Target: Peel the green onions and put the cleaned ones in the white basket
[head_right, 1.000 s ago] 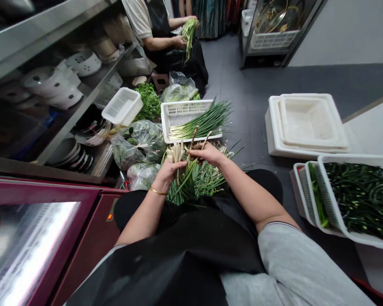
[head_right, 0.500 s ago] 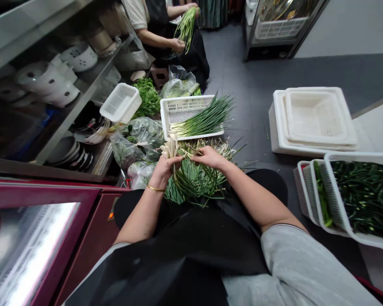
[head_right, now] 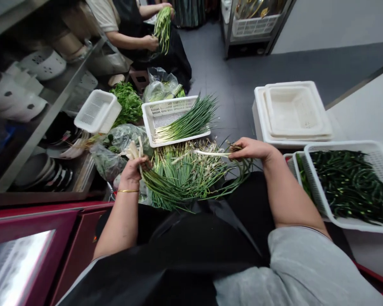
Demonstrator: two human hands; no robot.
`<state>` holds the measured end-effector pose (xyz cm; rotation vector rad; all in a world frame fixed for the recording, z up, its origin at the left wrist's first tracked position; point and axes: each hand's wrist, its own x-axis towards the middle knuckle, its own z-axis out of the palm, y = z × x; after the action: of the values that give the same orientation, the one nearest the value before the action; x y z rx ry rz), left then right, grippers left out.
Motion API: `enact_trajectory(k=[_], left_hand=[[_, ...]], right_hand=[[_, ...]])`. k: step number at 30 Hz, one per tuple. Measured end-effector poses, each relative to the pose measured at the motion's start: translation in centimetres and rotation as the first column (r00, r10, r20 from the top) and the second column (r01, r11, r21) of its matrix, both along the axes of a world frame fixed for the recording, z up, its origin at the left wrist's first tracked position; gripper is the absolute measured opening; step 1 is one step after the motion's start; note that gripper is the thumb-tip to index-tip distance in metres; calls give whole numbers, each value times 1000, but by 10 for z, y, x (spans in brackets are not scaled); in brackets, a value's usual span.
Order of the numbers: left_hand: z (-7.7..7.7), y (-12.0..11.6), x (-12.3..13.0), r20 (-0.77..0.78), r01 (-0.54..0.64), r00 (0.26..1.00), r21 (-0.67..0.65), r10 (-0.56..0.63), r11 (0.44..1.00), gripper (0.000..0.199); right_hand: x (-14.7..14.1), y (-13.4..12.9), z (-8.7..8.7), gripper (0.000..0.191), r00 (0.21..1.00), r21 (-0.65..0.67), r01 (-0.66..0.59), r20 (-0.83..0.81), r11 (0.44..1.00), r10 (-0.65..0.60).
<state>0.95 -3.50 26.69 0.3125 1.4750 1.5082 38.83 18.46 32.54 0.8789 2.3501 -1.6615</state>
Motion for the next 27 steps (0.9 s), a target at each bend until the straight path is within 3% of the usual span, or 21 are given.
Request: enact_trajectory(k=[2,4,9,11,14,16,18,21,23,27], left_hand=[[-5,13,10,-26,26,999,-10,-26,1000,28],[-7,28,32,-86,55,995,-6,-55,998,31],[-8,59,104,-128,26,992,60,-18,998,39],[-10,65,114,-115,22,993,73,-14,997,36],[-13,58,104,-51,37,998,65,-34,997,33],[-11,44,91,7,131,991,42,-131,991,32],[-7,27,81,57,265,962,37,-267,963,32],[-2,6,79,116,382,914,71,-388,921,33],[0,-3,82,136,383,910,82,-391,920,33],[1,-18,79,118,345,928,80,-353,935,30]], right_hand=[[14,4,-1,41,998,-2,61,-14,998,-61],[9,-1,-7,40,986,-22,151,-68,988,-152],[-73,-56,-48,42,863,-111,437,-227,892,-451],[-106,-85,-64,41,849,-150,424,-277,893,-450],[-133,-109,-75,42,851,-215,358,-325,909,-412],[-140,-109,-73,44,827,-342,380,-292,859,-481],[-146,-102,-66,48,806,-539,377,-208,753,-553],[-157,-92,-50,47,813,-751,263,-165,606,-558],[-164,-87,-40,42,757,-773,248,-222,584,-615],[-156,-67,-19,37,582,-681,387,-343,622,-737]])
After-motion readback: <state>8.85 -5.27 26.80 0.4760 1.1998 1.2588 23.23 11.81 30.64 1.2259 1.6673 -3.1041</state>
